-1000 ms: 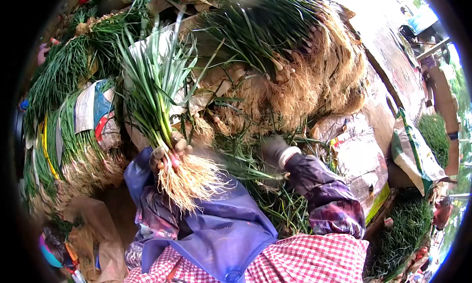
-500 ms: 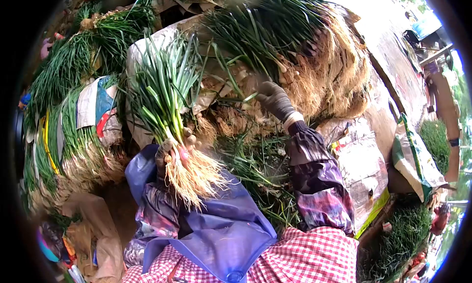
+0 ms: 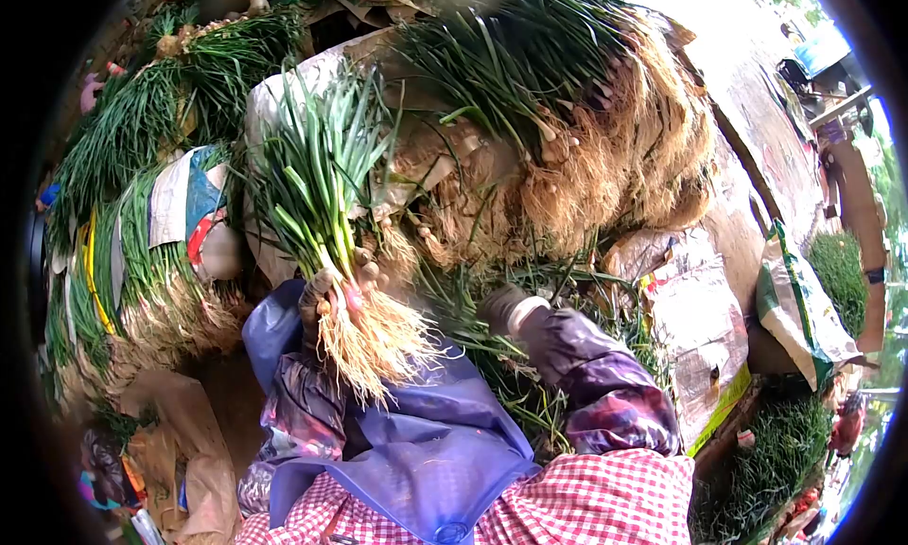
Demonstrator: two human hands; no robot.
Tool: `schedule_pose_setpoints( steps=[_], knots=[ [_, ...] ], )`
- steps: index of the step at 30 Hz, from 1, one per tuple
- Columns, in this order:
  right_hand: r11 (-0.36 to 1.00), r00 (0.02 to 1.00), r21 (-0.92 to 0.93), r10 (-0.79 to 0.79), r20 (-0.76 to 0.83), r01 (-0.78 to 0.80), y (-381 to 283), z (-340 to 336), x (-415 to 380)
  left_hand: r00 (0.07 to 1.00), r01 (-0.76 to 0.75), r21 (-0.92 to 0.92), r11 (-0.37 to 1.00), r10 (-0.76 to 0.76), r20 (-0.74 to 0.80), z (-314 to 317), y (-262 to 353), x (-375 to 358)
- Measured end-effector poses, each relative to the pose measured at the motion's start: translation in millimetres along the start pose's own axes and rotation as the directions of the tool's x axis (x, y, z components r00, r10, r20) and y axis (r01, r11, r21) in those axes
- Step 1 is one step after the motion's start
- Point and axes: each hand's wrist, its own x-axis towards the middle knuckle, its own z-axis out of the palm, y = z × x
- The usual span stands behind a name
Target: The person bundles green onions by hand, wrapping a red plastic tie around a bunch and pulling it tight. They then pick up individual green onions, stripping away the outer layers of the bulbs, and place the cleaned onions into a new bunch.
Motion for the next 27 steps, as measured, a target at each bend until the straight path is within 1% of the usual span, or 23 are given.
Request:
schedule_pose_setpoints(
  steps=[1,2,3,4,5,7,9,10,11,12,13,15,16,17,18,19,20,21,23,24,25,27],
  knots=[
    [0.985,0.989,0.093,0.146,0.005,-0.146,16.5,-3.0,-1.5,0.999,0.046,-0.019,0.999,-0.046,0.001,-5.0,0.2,1.4],
    [0.940,0.957,0.186,0.290,0.010,-0.286,26.5,-21.6,-9.2,0.999,0.030,-0.026,0.999,-0.030,0.026,-6.6,-2.6,4.8],
    [0.888,0.811,0.161,0.459,-0.363,-0.430,29.8,-55.8,-24.7,0.999,0.006,-0.028,1.000,-0.005,0.051,-7.4,-2.8,7.9],
    [0.836,0.582,0.031,0.407,-0.704,-0.547,55.4,-68.4,-24.5,0.998,-0.025,-0.003,1.000,0.025,0.051,-5.4,-4.0,8.6],
    [0.832,0.334,0.265,0.459,-0.823,-0.488,63.3,-104.7,-36.6,0.997,-0.056,0.023,0.998,0.055,0.052,-3.4,-5.1,8.4],
    [0.663,0.192,0.376,0.620,-0.761,-0.647,94.9,-134.7,-25.8,0.999,-0.035,-0.007,0.999,0.035,0.023,-5.3,-5.8,8.7],
    [0.710,0.327,0.387,0.647,-0.689,-0.588,104.5,-138.5,-20.7,1.000,0.001,-0.023,1.000,-0.001,0.002,-0.4,-3.4,6.6],
    [0.734,0.397,0.392,0.648,-0.650,-0.554,105.9,-141.1,-16.7,0.999,-0.010,0.080,0.997,0.006,0.045,2.0,2.0,7.6],
    [0.774,0.364,0.541,0.633,-0.684,-0.330,82.4,-147.1,-23.8,0.994,-0.066,0.064,0.996,0.060,0.088,17.9,-0.2,5.4],
    [0.784,0.410,0.609,0.598,-0.689,-0.121,65.0,-143.6,-26.1,1.000,-0.019,0.057,0.998,0.018,0.018,25.4,4.9,2.5],
    [0.742,0.454,0.665,0.564,-0.690,0.089,46.5,-134.5,-28.5,1.000,0.009,-0.001,1.000,-0.009,0.005,25.2,5.2,1.9],
    [0.610,0.445,0.682,0.520,-0.729,0.405,-4.1,-117.0,-24.8,1.000,0.030,-0.050,0.998,-0.031,-0.005,31.6,2.6,1.2],
    [0.634,0.462,0.666,0.490,-0.739,0.392,-25.4,-113.9,-22.5,1.000,0.023,-0.064,0.998,-0.024,-0.018,34.5,1.5,0.8],
    [0.662,0.477,0.645,0.457,-0.751,0.381,-44.4,-114.7,-20.4,0.999,0.025,0.005,1.000,-0.025,-0.048,28.4,0.6,1.0],
    [0.659,0.464,0.624,0.435,-0.771,0.420,-64.6,-118.8,-20.7,0.997,0.032,0.074,0.997,-0.026,-0.078,22.2,-0.3,1.1],
    [0.656,0.451,0.600,0.410,-0.793,0.459,-82.1,-122.2,-19.2,0.990,0.042,0.065,0.997,-0.033,-0.137,28.0,-1.8,1.4],
    [0.563,0.472,0.653,0.453,-0.757,0.507,-89.5,-112.5,-2.8,0.997,0.045,0.009,0.999,-0.044,-0.067,22.5,-1.0,2.4],
    [0.385,0.516,0.724,0.516,-0.683,0.573,-85.2,-102.0,1.7,0.999,0.051,-0.047,0.998,-0.051,0.004,17.1,-0.7,4.1],
    [-0.007,0.629,0.772,0.585,-0.512,0.636,-79.9,-105.5,-6.6,0.998,0.038,-0.088,0.995,-0.042,-0.049,26.2,-1.4,1.1],
    [-0.089,0.576,0.757,0.708,-0.408,0.647,-62.1,-101.3,-2.9,0.996,0.031,-0.110,0.993,-0.039,-0.075,29.4,-2.6,-0.8],
    [-0.139,0.533,0.848,0.826,-0.186,0.512,-46.7,-107.3,-10.1,0.997,0.071,-0.173,0.982,-0.067,0.030,21.6,-1.8,-1.7],
    [-0.206,0.598,0.797,0.768,-0.227,0.567,-12.5,-90.7,2.0,0.984,0.150,-0.229,0.962,-0.124,0.127,-2.2,-0.1,-0.6]
  ],
)
